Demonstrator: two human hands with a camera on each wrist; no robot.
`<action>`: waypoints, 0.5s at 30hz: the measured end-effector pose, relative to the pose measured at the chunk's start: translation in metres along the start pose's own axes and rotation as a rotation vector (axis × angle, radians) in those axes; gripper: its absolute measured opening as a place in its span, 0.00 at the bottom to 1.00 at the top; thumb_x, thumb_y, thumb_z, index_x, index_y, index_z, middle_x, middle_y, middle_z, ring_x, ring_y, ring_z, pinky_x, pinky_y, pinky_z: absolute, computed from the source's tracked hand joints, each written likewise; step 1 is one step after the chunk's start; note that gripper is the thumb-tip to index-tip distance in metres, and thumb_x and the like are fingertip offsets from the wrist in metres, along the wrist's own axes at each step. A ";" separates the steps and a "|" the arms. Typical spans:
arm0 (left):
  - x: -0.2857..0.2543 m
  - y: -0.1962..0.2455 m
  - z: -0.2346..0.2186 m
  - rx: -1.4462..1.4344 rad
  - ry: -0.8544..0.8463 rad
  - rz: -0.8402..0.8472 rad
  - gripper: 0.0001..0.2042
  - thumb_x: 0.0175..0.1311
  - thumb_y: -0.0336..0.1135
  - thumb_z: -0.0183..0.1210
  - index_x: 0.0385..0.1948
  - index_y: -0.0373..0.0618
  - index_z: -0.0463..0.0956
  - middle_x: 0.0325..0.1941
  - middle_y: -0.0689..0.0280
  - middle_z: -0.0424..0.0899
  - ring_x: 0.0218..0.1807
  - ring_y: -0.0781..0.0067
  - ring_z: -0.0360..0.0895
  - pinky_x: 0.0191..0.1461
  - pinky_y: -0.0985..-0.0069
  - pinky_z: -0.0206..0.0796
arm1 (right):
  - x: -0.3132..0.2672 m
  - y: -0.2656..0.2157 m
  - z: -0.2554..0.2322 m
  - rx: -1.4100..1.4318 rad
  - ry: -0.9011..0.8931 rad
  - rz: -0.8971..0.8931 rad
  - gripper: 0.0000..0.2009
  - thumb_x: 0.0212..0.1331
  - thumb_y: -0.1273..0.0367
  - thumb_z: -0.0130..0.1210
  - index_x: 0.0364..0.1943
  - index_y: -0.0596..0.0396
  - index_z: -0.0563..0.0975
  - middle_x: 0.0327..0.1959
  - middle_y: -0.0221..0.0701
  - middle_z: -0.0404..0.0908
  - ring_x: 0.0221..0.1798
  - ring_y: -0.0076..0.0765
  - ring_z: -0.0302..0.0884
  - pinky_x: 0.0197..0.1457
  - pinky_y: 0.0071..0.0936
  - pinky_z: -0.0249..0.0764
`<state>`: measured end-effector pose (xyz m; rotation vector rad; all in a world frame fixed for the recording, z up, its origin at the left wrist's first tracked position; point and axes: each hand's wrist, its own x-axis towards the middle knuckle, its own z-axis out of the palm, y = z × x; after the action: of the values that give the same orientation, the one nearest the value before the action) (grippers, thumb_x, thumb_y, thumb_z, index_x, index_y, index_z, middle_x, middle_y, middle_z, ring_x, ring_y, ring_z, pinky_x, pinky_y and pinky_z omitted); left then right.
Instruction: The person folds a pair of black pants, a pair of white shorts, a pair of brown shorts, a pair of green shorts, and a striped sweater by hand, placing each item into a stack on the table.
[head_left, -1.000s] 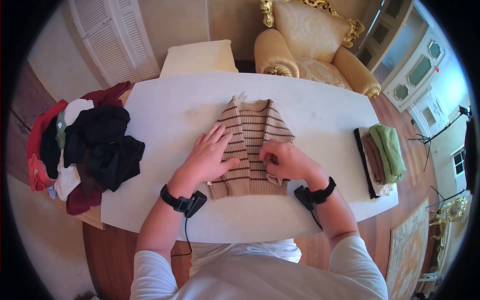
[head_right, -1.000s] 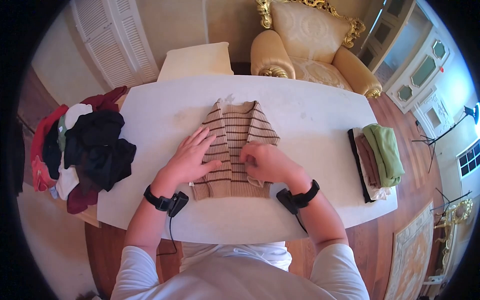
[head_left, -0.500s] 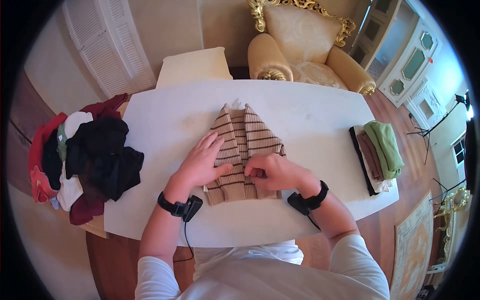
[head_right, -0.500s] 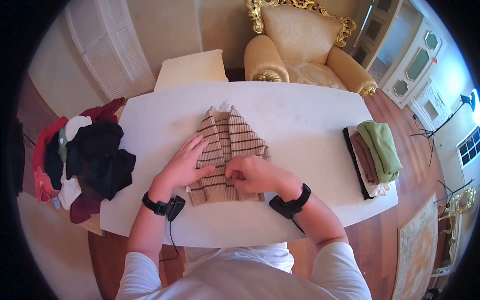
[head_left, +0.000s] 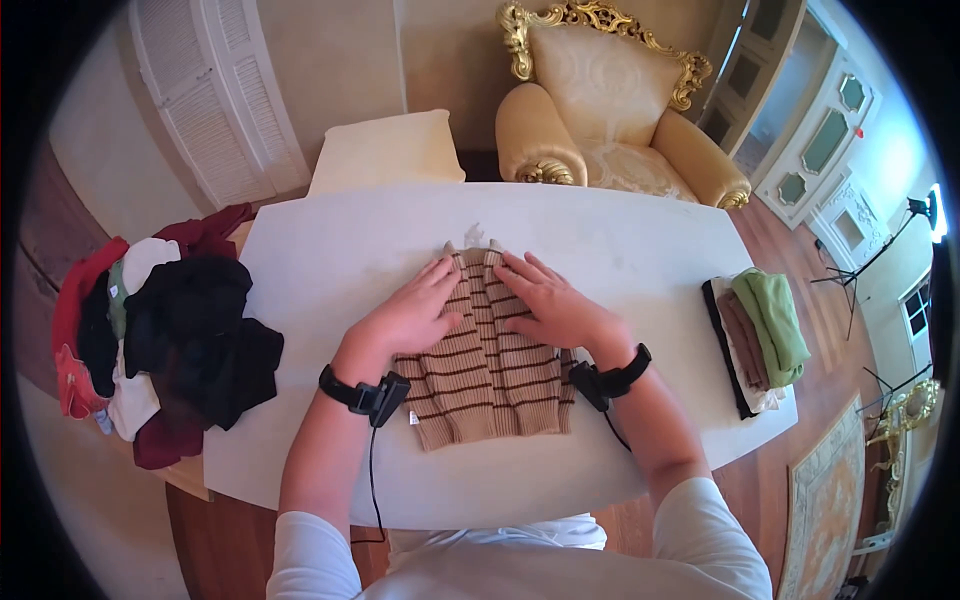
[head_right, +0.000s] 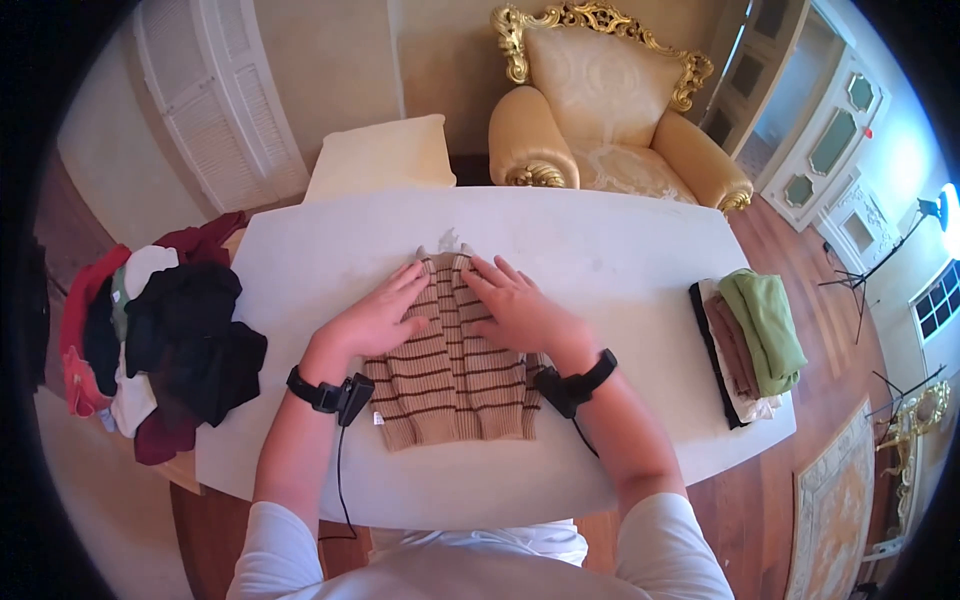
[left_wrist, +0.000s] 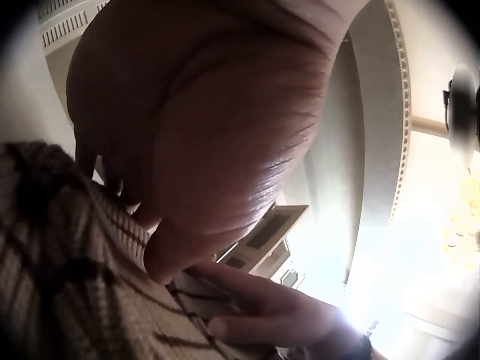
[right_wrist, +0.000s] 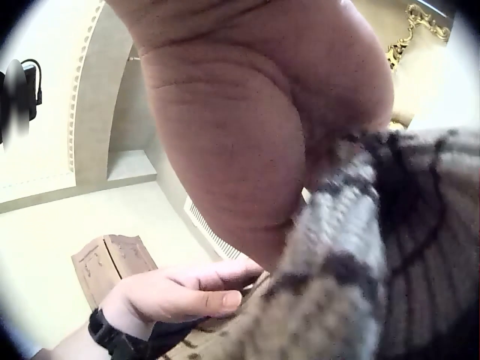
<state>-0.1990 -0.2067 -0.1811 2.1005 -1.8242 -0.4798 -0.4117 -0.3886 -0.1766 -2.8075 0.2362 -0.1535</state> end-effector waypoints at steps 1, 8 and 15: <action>0.002 0.000 0.002 0.051 0.011 0.003 0.37 0.75 0.45 0.59 0.78 0.33 0.56 0.86 0.44 0.48 0.88 0.49 0.42 0.88 0.63 0.42 | 0.004 0.002 0.004 -0.029 -0.010 0.001 0.38 0.69 0.57 0.61 0.80 0.52 0.61 0.85 0.45 0.52 0.86 0.65 0.45 0.86 0.50 0.52; 0.001 0.007 0.017 0.206 -0.095 -0.059 0.60 0.62 0.75 0.59 0.82 0.36 0.43 0.89 0.48 0.37 0.90 0.51 0.31 0.89 0.58 0.34 | 0.001 0.006 0.020 -0.112 -0.063 0.024 0.40 0.75 0.42 0.47 0.82 0.49 0.56 0.86 0.44 0.48 0.86 0.69 0.44 0.86 0.58 0.47; -0.003 0.012 0.012 0.177 -0.068 -0.050 0.61 0.55 0.72 0.69 0.82 0.40 0.48 0.88 0.47 0.39 0.89 0.48 0.33 0.88 0.59 0.37 | -0.002 -0.002 0.009 -0.104 -0.092 0.044 0.41 0.74 0.42 0.50 0.82 0.48 0.55 0.86 0.45 0.49 0.85 0.67 0.45 0.85 0.55 0.49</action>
<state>-0.2156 -0.2055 -0.1858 2.2763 -1.9193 -0.4207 -0.4126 -0.3836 -0.1842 -2.9007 0.2925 -0.0013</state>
